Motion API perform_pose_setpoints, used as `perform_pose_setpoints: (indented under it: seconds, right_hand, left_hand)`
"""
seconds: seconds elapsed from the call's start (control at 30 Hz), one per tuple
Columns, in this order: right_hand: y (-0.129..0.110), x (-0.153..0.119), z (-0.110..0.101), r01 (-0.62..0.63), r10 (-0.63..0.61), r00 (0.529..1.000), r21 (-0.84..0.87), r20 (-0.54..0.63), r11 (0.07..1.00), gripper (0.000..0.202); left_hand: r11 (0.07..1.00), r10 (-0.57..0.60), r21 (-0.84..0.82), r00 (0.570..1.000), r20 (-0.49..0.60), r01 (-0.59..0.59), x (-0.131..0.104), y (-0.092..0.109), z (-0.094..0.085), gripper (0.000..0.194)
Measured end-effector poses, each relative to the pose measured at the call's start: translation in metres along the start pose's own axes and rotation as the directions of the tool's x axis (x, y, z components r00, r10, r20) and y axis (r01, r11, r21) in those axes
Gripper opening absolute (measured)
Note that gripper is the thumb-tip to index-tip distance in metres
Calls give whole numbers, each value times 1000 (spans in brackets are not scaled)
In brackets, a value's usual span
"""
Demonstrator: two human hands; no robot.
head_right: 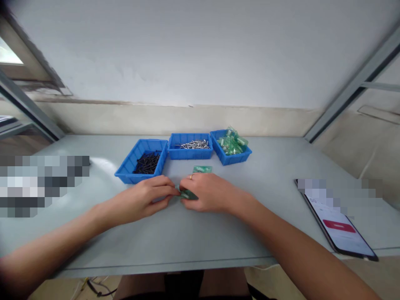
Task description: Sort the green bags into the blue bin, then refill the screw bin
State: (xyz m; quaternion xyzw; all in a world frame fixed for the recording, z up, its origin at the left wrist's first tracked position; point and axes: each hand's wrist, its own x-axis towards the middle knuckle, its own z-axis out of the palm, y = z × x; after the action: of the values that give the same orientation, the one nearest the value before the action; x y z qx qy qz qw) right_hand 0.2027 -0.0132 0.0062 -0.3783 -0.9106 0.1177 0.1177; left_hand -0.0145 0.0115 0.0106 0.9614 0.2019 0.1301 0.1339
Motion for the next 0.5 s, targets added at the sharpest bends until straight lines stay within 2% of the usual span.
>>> perform_pose_setpoints:
  seconds: [0.2,0.33,0.5]
  right_hand:
    - [2,1,-1,11,-8,999,65,-41,998,20]
    - [-1,3,-1,-4,20,995,151,-102,989,17]
    - [-7,3,-7,-67,127,981,365,-143,929,10]
  left_hand:
    - [990,-128,-73,980,-150,118,2,2,0,17]
    - [973,-208,-136,964,-167,186,3,6,-2,10]
    - [920,-308,-302,937,-167,249,5,10,-4,15]
